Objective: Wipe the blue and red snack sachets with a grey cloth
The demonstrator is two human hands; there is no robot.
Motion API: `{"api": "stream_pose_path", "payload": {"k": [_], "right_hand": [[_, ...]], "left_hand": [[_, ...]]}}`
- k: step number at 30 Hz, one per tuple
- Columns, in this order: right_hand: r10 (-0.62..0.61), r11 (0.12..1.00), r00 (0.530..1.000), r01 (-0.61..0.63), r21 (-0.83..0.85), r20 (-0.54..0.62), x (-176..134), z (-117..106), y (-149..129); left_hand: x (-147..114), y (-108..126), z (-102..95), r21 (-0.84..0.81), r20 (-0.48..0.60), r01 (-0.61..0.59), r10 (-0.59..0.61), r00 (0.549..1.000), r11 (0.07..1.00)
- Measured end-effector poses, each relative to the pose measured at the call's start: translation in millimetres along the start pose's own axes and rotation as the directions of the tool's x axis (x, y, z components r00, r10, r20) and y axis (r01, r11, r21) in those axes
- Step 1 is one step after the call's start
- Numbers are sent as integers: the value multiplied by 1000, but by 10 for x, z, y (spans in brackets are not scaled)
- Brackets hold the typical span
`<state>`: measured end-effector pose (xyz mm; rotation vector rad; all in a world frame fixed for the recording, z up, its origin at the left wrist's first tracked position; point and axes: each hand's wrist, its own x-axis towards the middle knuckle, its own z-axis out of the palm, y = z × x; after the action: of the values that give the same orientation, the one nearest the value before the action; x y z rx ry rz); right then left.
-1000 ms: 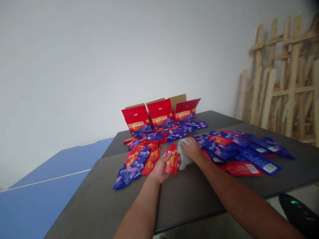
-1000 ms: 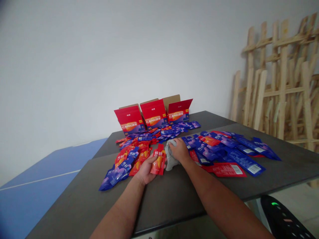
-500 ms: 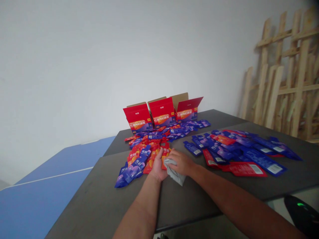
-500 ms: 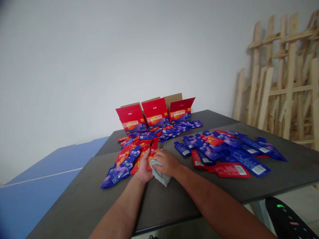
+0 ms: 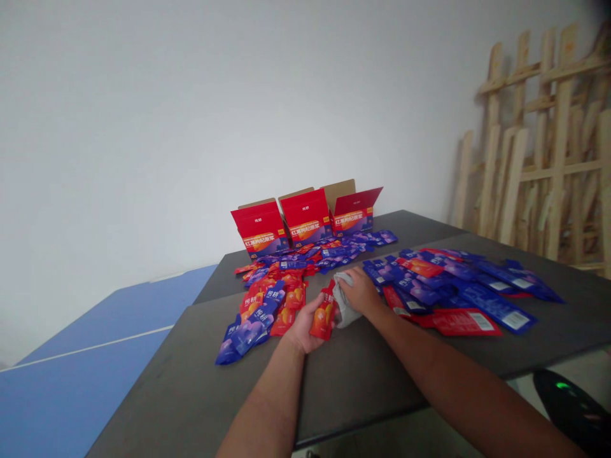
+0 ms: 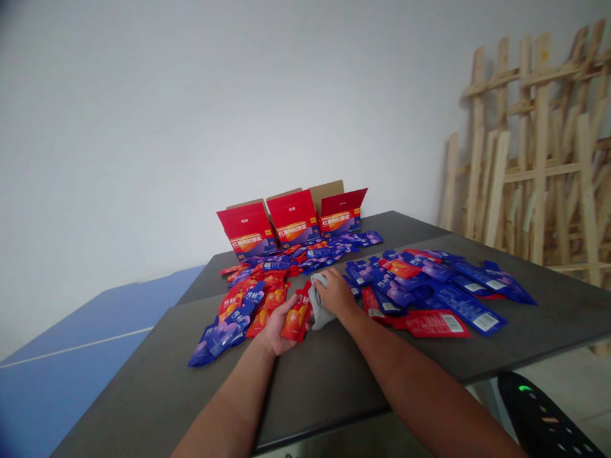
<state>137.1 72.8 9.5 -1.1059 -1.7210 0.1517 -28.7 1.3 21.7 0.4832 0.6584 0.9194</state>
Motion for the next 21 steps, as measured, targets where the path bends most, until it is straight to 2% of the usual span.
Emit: {"api": "stream_pose_path", "payload": {"k": [2,4,7,9,11,13,14,16,21], "right_hand": [[52,999,998,-52,5,-27,31,-22,14],[46,999,998,-45,29,-37,30,-45,-20],[-108,989,993,103,108,42,-50,-69,-167],[-292,946,940,258,194,174,-138,-73,-306],[-451,885,845,380,270,289,-221,-70,-441],[-520,851,782,439,288,344,-278,-60,-543],[-526,849,774,450,277,354,-292,-53,-574],[-501,865,791,440,243,352,-300,-33,-595],[-310,946,925,278,167,220,-252,44,-471]], "left_hand": [[-1,28,-11,-43,37,-3,5,999,999],[5,57,-20,-96,44,-51,56,997,994],[25,85,-27,-158,21,-137,142,990,978],[40,86,-34,-173,24,-147,153,988,974],[59,72,-48,-161,45,-118,127,991,980],[82,47,-67,-134,53,-76,83,995,988],[93,33,-74,-119,42,-61,67,997,991],[112,2,-74,-97,8,-43,44,999,994],[112,-54,19,-50,-7,-38,38,999,998]]}}
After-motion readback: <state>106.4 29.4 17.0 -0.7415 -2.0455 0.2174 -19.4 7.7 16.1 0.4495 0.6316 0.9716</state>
